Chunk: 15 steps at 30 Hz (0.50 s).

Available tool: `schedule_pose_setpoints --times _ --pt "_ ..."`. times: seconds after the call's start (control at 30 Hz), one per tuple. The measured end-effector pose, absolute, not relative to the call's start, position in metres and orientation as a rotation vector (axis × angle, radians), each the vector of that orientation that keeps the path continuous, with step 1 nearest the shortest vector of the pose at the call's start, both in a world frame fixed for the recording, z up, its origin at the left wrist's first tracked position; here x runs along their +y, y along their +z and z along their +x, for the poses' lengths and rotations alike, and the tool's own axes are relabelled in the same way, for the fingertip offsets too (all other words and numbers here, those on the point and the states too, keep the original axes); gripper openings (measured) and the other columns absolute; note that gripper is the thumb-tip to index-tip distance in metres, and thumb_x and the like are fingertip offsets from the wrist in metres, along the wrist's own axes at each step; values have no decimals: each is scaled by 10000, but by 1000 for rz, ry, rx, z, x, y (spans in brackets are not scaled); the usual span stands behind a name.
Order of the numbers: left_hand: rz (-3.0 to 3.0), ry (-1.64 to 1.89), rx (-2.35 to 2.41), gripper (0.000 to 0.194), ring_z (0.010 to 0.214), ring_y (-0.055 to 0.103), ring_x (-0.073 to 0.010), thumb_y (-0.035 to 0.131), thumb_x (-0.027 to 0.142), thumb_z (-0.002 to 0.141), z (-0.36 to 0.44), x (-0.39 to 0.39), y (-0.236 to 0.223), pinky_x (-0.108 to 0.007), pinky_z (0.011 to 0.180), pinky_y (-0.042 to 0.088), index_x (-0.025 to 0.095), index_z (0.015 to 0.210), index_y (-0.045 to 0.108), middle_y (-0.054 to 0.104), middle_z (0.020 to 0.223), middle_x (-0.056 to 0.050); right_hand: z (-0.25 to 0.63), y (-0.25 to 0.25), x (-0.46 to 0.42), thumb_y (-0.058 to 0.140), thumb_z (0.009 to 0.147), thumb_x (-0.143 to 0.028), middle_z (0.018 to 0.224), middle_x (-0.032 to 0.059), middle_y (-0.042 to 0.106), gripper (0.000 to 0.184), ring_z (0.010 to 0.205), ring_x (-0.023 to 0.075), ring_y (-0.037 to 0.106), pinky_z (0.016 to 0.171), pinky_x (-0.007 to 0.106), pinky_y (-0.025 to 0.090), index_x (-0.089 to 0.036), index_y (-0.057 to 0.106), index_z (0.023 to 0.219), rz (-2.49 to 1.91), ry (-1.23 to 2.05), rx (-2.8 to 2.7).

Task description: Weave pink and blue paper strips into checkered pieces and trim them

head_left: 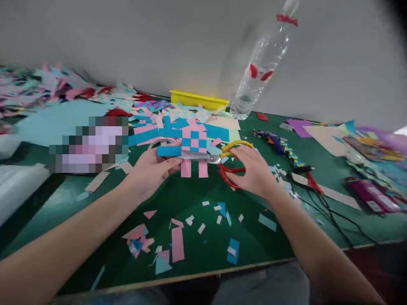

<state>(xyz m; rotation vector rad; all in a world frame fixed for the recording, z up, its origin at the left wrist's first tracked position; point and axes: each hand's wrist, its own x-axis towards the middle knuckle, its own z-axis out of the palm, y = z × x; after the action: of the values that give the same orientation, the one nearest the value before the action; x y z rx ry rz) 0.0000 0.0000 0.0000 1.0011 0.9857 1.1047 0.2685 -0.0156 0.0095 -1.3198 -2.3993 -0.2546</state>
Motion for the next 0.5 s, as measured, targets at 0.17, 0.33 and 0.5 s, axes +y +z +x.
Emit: schedule_pose_setpoints --times 0.17,0.33,0.5 --pt "1002 1092 991 385 956 644 -195 748 219 719 1 -1 1 -317 808 549 216 1086 634 687 1023 -42 270 7 -13 562 806 -420 1201 141 602 500 1159 329 532 973 524 440 -146 531 1223 -1319 -234 -2385" --pt "1017 1055 1024 398 945 641 -185 749 229 715 2 -2 5 -306 809 550 201 1096 640 677 1055 -50 269 9 -13 554 814 -404 1194 154 596 479 1151 318 533 969 500 446 -121 533 1201 -1345 -214 -2380" --pt "983 1070 1044 463 938 643 -183 742 188 709 2 -2 7 -300 796 552 207 1155 620 669 1076 -53 265 14 -16 566 805 -394 1184 142 586 464 1130 302 533 949 472 447 -136 517 1187 -1382 -116 -2408"
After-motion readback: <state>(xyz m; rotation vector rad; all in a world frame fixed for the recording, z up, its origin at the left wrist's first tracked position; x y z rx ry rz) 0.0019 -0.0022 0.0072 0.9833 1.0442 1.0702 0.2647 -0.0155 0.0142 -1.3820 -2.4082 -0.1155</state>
